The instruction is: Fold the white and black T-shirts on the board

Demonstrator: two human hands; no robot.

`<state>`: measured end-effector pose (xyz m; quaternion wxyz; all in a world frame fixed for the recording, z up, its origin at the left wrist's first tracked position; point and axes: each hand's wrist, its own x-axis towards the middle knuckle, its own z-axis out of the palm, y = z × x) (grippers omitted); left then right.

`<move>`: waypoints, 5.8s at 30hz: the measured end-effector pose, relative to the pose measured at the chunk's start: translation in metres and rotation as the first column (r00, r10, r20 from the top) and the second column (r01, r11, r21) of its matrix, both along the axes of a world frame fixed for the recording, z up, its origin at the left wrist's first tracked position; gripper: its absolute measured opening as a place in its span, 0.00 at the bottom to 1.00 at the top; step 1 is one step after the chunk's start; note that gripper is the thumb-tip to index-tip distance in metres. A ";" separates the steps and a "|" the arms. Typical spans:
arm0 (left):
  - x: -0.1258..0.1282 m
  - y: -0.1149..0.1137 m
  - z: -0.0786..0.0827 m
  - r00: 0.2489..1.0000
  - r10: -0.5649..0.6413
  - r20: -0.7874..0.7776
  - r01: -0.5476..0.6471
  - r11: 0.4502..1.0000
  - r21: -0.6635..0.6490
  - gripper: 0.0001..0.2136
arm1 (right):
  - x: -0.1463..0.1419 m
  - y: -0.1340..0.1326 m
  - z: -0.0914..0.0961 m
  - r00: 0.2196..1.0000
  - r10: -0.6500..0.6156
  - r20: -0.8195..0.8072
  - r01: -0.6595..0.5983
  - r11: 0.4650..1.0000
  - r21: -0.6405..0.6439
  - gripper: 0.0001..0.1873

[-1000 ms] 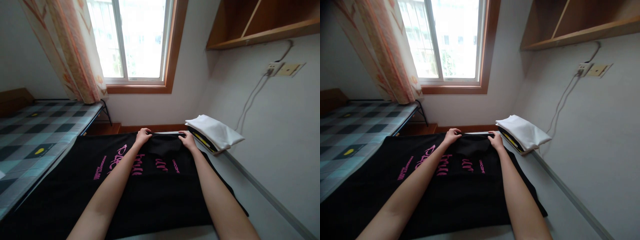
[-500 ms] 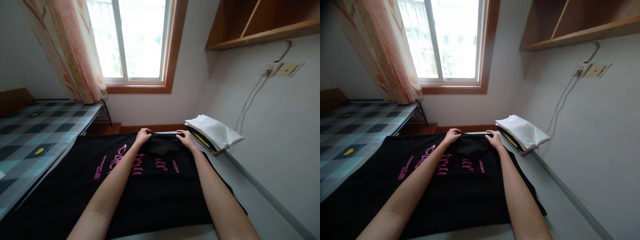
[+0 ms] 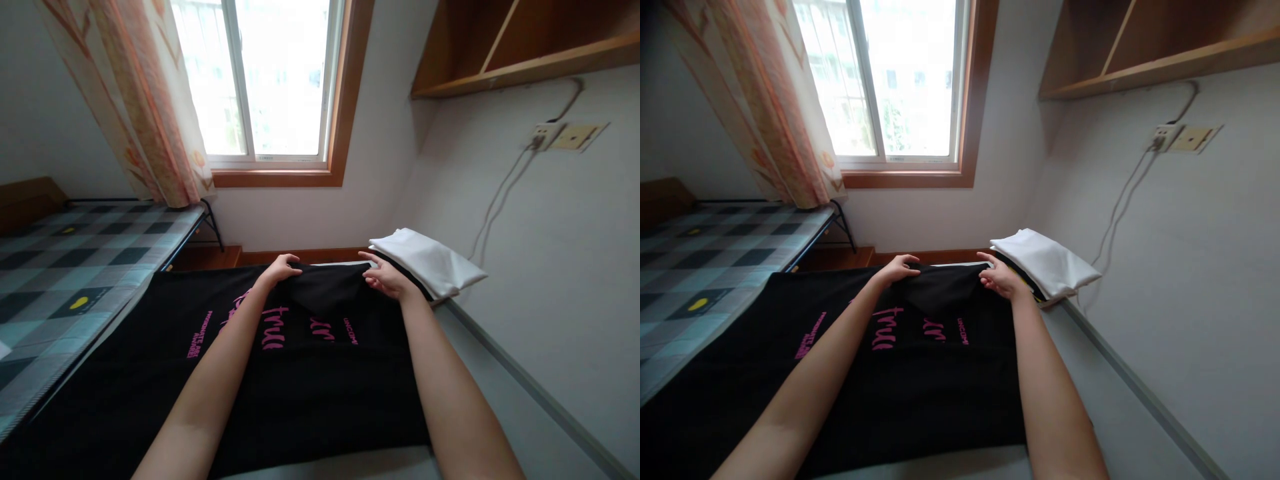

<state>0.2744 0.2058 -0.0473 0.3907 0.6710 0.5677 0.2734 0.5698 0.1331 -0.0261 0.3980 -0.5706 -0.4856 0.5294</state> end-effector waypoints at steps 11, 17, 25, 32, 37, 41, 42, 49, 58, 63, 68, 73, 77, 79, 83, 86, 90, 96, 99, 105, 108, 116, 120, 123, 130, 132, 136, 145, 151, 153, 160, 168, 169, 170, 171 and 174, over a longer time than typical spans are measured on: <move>0.000 -0.002 -0.004 0.984 -0.015 -0.175 0.000 0.997 -0.082 0.28 | -0.002 -0.001 -0.003 0.939 0.269 0.216 -0.270 0.963 -0.024 0.43; 0.000 -0.004 -0.002 0.973 -0.048 -0.226 0.032 0.997 -0.076 0.27 | -0.017 -0.008 0.000 0.911 0.393 -0.122 -0.397 0.918 -0.007 0.46; 0.000 -0.001 -0.003 0.965 -0.091 -0.245 0.065 0.992 -0.112 0.27 | -0.019 -0.011 0.008 0.853 0.512 -0.108 -0.519 0.853 -0.058 0.46; 0.000 -0.004 0.000 0.963 -0.104 -0.248 0.078 0.991 -0.109 0.28 | 0.006 -0.001 -0.005 0.911 0.386 0.146 -0.336 0.899 -0.280 0.35; 0.004 -0.006 0.002 0.946 0.002 -0.324 0.003 1.000 0.016 0.17 | 0.005 0.014 -0.025 0.965 -0.059 0.257 0.048 0.998 0.051 0.19; 0.007 -0.007 -0.002 0.919 0.129 -0.373 -0.080 0.986 0.146 0.12 | 0.002 0.026 -0.039 0.942 -0.177 0.287 0.103 0.961 0.255 0.15; 0.008 -0.006 -0.004 0.915 0.145 -0.376 -0.091 0.983 0.158 0.11 | 0.003 0.029 -0.043 0.936 -0.198 0.290 0.109 0.949 0.296 0.14; 0.005 -0.003 -0.010 0.909 0.178 -0.378 -0.124 0.979 0.163 0.12 | 0.013 0.039 -0.066 0.922 -0.330 0.205 0.237 0.896 0.375 0.19; 0.008 -0.010 -0.006 0.882 0.200 -0.427 -0.120 0.971 0.208 0.11 | 0.018 0.041 -0.067 0.851 -0.322 0.414 0.101 0.875 0.474 0.19; 0.017 -0.020 -0.003 0.814 0.263 -0.518 0.019 0.879 0.476 0.11 | 0.000 0.029 -0.054 0.508 -0.426 0.748 0.074 0.887 0.455 0.18; 0.039 -0.028 -0.012 0.852 -0.067 -0.519 0.394 0.735 0.552 0.17 | -0.032 0.021 -0.037 0.424 -0.470 0.774 -0.131 0.814 0.566 0.14; 0.051 -0.031 -0.030 0.815 -0.209 -0.541 0.513 0.696 0.503 0.17 | -0.051 0.026 -0.046 0.622 -0.194 0.759 -0.336 0.809 0.482 0.11; 0.050 -0.029 -0.035 0.874 -0.109 -0.474 0.370 0.781 0.502 0.14 | -0.048 0.031 -0.061 0.618 -0.201 0.760 -0.251 0.866 0.433 0.12; 0.048 -0.027 -0.034 0.890 -0.037 -0.454 0.286 0.821 0.495 0.13 | -0.043 0.032 -0.064 0.609 -0.247 0.754 -0.181 0.882 0.435 0.12; 0.046 -0.025 -0.032 0.897 0.045 -0.440 0.195 0.853 0.484 0.11 | -0.037 0.031 -0.063 0.568 -0.309 0.763 -0.089 0.898 0.430 0.11; 0.044 -0.024 -0.031 0.895 0.076 -0.440 0.162 0.863 0.478 0.12 | -0.036 0.028 -0.061 0.519 -0.350 0.780 -0.052 0.898 0.437 0.11; 0.040 -0.024 -0.029 0.865 0.137 -0.483 0.123 0.874 0.469 0.14 | -0.030 0.025 -0.062 0.421 -0.447 0.789 -0.031 0.862 0.505 0.13; 0.023 -0.018 -0.025 0.848 0.165 -0.504 0.096 0.887 0.452 0.13 | -0.011 0.024 -0.066 0.392 -0.509 0.766 -0.004 0.832 0.555 0.09; 0.014 -0.014 -0.023 0.858 0.153 -0.490 0.085 0.899 0.429 0.11 | -0.001 0.028 -0.068 0.414 -0.529 0.741 0.045 0.825 0.564 0.09; 0.003 -0.008 -0.020 0.875 0.077 -0.478 0.145 0.900 0.410 0.11 | 0.013 0.038 -0.066 0.628 -0.380 0.679 0.107 0.906 0.409 0.19; 0.001 -0.006 -0.019 0.877 0.056 -0.477 0.177 0.886 0.428 0.11 | 0.017 0.040 -0.063 0.753 -0.320 0.575 0.067 0.907 0.417 0.20; -0.001 -0.006 -0.016 0.853 0.040 -0.521 0.211 0.886 0.414 0.11 | 0.021 0.038 -0.057 0.902 -0.319 0.292 0.127 0.842 0.525 0.21; 0.001 -0.008 -0.014 0.863 0.064 -0.501 0.199 0.869 0.454 0.11 | 0.021 0.039 -0.057 0.898 -0.354 0.262 0.165 0.822 0.545 0.23; 0.001 -0.009 -0.011 0.867 0.086 -0.490 0.185 0.859 0.477 0.10 | 0.022 0.040 -0.057 0.899 -0.346 0.267 0.154 0.822 0.548 0.21; 0.001 -0.009 -0.006 0.885 0.111 -0.452 0.163 0.837 0.523 0.09 | 0.019 0.041 -0.055 0.739 -0.528 0.418 0.165 0.744 0.647 0.14; 0.000 -0.009 -0.005 0.892 0.105 -0.439 0.160 0.836 0.524 0.09 | 0.019 0.042 -0.056 0.749 -0.533 0.395 0.157 0.721 0.675 0.13; -0.005 -0.005 -0.004 0.915 0.063 -0.398 0.159 0.851 0.500 0.09 | 0.022 0.045 -0.055 0.841 -0.449 0.303 0.150 0.731 0.666 0.14; -0.015 0.006 -0.009 0.946 -0.105 -0.306 0.254 0.827 0.502 0.09 | 0.029 0.044 -0.050 0.877 -0.424 0.228 0.205 0.757 0.620 0.19; -0.012 0.001 -0.002 0.900 -0.045 -0.434 0.293 0.799 0.525 0.10 | 0.025 0.039 -0.041 0.683 -0.521 0.512 0.012 0.709 0.705 0.10; -0.011 0.000 -0.001 0.882 -0.022 -0.470 0.298 0.800 0.521 0.11 | 0.025 0.037 -0.038 0.598 -0.550 0.583 -0.054 0.698 0.714 0.10; -0.009 0.000 -0.001 0.857 0.013 -0.515 0.296 0.805 0.513 0.12 | 0.024 0.034 -0.037 0.506 -0.544 0.669 -0.115 0.726 0.678 0.12; -0.012 -0.003 -0.003 0.892 -0.105 -0.439 0.325 0.824 0.464 0.11 | 0.024 0.036 -0.036 0.621 -0.467 0.630 -0.091 0.755 0.650 0.12; -0.012 -0.003 -0.004 0.896 -0.120 -0.428 0.327 0.831 0.451 0.13 | 0.025 0.036 -0.036 0.637 -0.454 0.624 -0.090 0.759 0.644 0.13; -0.013 -0.003 -0.004 0.900 -0.127 -0.417 0.324 0.835 0.445 0.15 | 0.025 0.037 -0.036 0.654 -0.439 0.617 -0.093 0.762 0.641 0.13; -0.013 -0.002 -0.004 0.905 -0.128 -0.406 0.318 0.838 0.443 0.16 | 0.025 0.037 -0.037 0.670 -0.424 0.610 -0.099 0.763 0.639 0.14; -0.011 -0.001 -0.002 0.918 -0.096 -0.385 0.278 0.847 0.453 0.14 | 0.026 0.038 -0.038 0.690 -0.390 0.610 -0.130 0.762 0.634 0.16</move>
